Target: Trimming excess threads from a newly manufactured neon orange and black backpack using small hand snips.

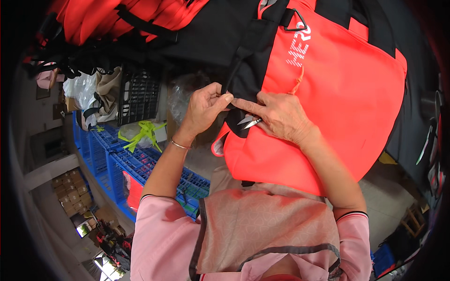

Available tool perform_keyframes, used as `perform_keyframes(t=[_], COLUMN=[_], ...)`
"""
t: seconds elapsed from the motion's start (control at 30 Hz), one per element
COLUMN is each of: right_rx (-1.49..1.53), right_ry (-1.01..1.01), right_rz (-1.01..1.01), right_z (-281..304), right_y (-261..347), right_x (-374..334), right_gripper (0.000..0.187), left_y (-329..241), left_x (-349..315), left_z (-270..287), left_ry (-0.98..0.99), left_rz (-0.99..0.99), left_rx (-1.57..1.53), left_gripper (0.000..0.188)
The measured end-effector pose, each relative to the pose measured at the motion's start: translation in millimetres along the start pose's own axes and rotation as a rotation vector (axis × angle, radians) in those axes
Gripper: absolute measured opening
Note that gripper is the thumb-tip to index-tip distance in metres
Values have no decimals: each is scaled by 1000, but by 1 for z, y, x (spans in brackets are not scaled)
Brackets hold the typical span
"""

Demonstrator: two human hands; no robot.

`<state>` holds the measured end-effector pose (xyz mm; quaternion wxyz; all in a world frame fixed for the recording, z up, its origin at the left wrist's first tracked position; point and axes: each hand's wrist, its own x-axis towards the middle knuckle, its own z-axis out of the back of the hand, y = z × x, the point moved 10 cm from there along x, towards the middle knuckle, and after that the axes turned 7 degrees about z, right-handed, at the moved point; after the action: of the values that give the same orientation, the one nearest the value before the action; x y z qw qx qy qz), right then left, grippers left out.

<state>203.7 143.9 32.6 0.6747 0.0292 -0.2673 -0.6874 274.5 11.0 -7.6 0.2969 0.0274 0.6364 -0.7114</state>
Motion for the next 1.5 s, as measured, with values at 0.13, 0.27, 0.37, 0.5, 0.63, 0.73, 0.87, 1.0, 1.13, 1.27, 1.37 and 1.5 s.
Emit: perform_keyframes(t=[0.13, 0.27, 0.37, 0.5, 0.63, 0.73, 0.87, 1.0, 1.13, 1.27, 1.37, 1.5], right_rx=[-13, -23, -34, -26, 1, 22, 18, 22, 39, 108, 410, 425], right_ry=[43, -1, -11, 22, 24, 28, 12, 80, 117, 204, 48, -489], right_rz=[22, 70, 91, 89, 84, 66, 58, 49, 29, -5, -38, -227], right_z=[-7, -9, -15, -16, -18, -20, -22, -22, -22, -11, 5, 65], right_y=[1, 2, 0, 1, 2, -1, -3, -6, -7, -7, -19, -71], right_x=[-1, -2, -2, 1, 2, 1, -1, -1, 0, 4, 15, 44], right_gripper=[45, 37, 33, 31, 33, 33, 35, 37, 39, 39, 31, 29], left_y=[3, 4, -37, -91, -100, -98, -82, -59, -45, -41, -54, -93], left_x=[-4, 1, 8, 4, 13, 19, 44, 62, 68, 58, 43, 23], left_z=[5, 6, -1, -13, -8, -4, 7, 7, 0, 1, 12, 6], left_ry=[6, 15, -122, -408, -378, -305, -32, 234, 353, 232, -48, -248], left_rz=[5, 19, -155, -502, -513, -456, -159, 65, 154, 167, -103, -343], left_rx=[30, 206, 316, 717, 753, 732, 684, 406, 151, 142, 87, 505], left_gripper=[20, 19, 33, 59, 35, 24, 15, 13, 17, 22, 27, 33])
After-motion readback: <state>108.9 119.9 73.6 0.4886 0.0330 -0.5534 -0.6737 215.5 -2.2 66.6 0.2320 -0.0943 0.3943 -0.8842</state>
